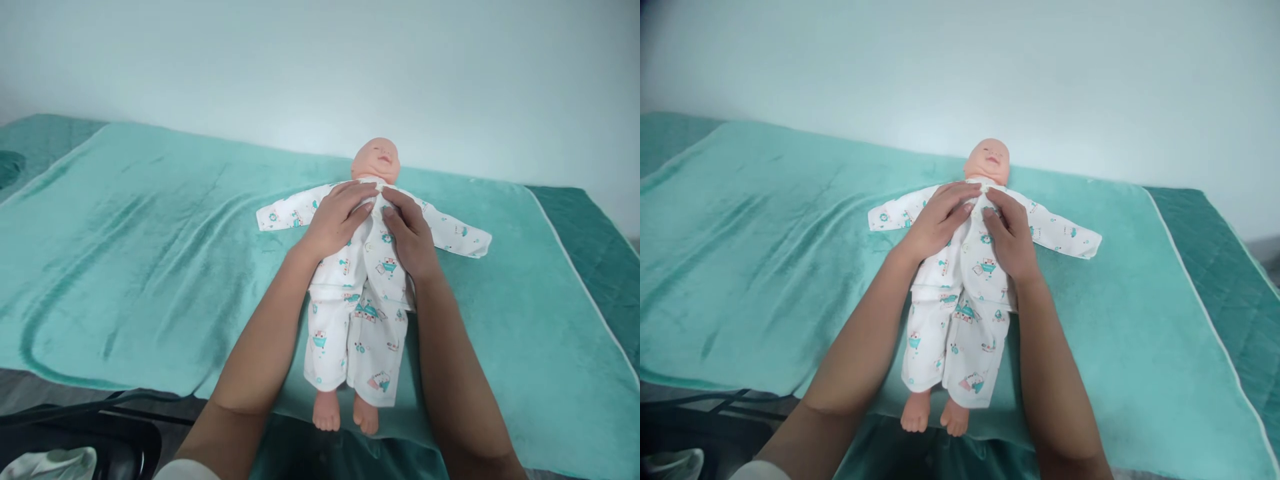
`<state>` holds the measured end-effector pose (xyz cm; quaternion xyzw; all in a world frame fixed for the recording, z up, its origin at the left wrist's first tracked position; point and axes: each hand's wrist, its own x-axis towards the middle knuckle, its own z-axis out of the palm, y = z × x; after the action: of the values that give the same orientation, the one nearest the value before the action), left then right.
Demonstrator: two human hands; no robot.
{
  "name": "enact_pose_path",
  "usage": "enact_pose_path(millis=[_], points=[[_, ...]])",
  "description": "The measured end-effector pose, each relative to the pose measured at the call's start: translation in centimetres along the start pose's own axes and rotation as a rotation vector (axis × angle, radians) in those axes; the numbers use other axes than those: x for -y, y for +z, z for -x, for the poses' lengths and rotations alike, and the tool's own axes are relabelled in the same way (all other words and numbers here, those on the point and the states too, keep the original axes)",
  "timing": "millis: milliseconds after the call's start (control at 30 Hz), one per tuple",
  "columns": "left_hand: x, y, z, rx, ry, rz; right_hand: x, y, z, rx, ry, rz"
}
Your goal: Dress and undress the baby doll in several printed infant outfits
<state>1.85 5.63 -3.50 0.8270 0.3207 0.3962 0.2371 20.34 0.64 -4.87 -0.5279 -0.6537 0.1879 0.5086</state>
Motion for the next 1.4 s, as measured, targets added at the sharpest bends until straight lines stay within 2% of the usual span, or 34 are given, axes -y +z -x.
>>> enact_pose_path(millis=[267, 400, 533, 867, 1033, 1200, 1400], points=[[-0.5, -0.1, 0.0, 0.004, -0.073, -0.025, 1.6, -0.4, -0.2, 0.057, -0.098, 0.234], [-0.3, 0.0, 0.0, 0.007, -0.043, -0.030, 1.9, -0.6, -0.2, 0.094, -0.129, 0.268], [-0.3, 0.0, 0.1, -0.012, -0.012, -0.018, 1.7, -0.6, 0.0, 0.079, -0.141, 0.236], [-0.4, -0.1, 0.2, -0.025, -0.068, 0.028, 1.8, -0.4, 0.3, 0.040, -0.122, 0.148], [-0.1, 0.1, 0.3, -0.061, -0.065, 0.053, 1.8, -0.2, 0.7, 0.018, -0.140, 0.125], [0.1, 0.2, 0.5, -0.096, -0.040, 0.018, 1.5, 0.3, 1.2, -0.073, -0.091, 0.034], [0.2, 0.2, 0.6, -0.136, -0.067, 0.039, 1.6, 0.4, 1.2, -0.078, -0.093, 0.029]])
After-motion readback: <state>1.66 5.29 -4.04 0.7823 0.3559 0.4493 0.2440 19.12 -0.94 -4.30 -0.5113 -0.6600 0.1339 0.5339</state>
